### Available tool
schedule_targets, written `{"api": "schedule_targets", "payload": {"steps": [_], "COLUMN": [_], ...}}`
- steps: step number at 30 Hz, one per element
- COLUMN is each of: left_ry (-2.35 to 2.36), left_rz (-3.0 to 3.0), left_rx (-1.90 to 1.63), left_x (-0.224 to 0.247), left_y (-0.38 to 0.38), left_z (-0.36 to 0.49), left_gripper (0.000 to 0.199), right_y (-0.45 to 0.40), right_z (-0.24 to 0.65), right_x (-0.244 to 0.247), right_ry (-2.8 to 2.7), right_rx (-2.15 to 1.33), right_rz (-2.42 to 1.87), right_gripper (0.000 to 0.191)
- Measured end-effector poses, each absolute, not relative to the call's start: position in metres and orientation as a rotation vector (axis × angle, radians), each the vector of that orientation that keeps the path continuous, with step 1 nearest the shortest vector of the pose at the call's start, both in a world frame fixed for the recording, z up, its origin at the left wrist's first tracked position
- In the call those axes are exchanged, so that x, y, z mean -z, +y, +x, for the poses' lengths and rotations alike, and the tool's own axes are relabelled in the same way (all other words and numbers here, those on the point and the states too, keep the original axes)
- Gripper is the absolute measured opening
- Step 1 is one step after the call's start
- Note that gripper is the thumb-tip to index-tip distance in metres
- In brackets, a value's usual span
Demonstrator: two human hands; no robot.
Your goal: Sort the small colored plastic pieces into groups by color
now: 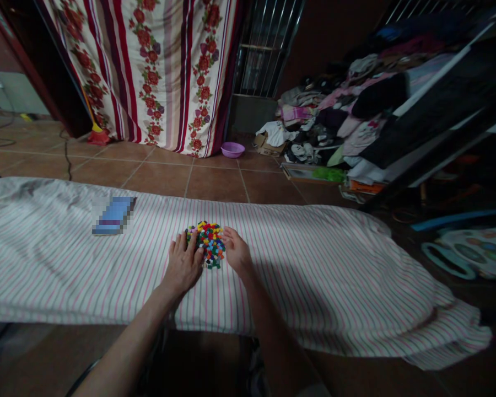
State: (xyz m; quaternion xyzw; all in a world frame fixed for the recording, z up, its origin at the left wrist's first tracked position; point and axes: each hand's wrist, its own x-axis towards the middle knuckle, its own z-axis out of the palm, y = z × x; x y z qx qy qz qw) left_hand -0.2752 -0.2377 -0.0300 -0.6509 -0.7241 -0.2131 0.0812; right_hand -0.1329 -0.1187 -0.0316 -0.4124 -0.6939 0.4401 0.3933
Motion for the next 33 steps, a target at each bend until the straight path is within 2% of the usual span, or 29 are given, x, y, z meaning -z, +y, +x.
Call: {"api": "schedule_targets", "payload": {"steps": [8, 11, 17, 24, 28, 33], "left_ry": [-2.191, -2.075, -1.934, -1.838, -1.865, -1.919], "left_rz": [-2.005, -2.077, -2.091, -2.224, -2.240, -2.182], "left_rx": [1.074, 1.111, 1.015, 0.730, 0.597, 0.598], "left_x": [0.023, 0.020, 0.016, 0.004, 0.006, 0.009], "left_y": [-0.235, -0.239, -0.257, -0.278, -0.280, -0.274], "left_z": [-0.276, -0.274, -0.268, -0.264, -0.260, -0.259], "left_gripper": [0.051, 0.049, 0.046, 0.040, 0.039, 0.038], "right_y": [-0.124, -0.126, -0.124, -0.118, -0.123, -0.128], "right_z": [-0.131, -0.128, -0.118, -0.092, -0.089, -0.100], "right_x": [0.027, 0.026, 0.021, 0.012, 0.007, 0.008], "right_ry": [-1.624, -1.646, -1.820, -1.974, -2.047, -2.060], "right_rx": [-1.382, -1.418, -1.294, -1.116, -1.145, -1.150], "right_rz": [-0.839, -0.812, -0.930, -1.160, -1.165, -1.033], "right_gripper": [0.030, 0.029, 0.028, 0.022, 0.019, 0.023]}}
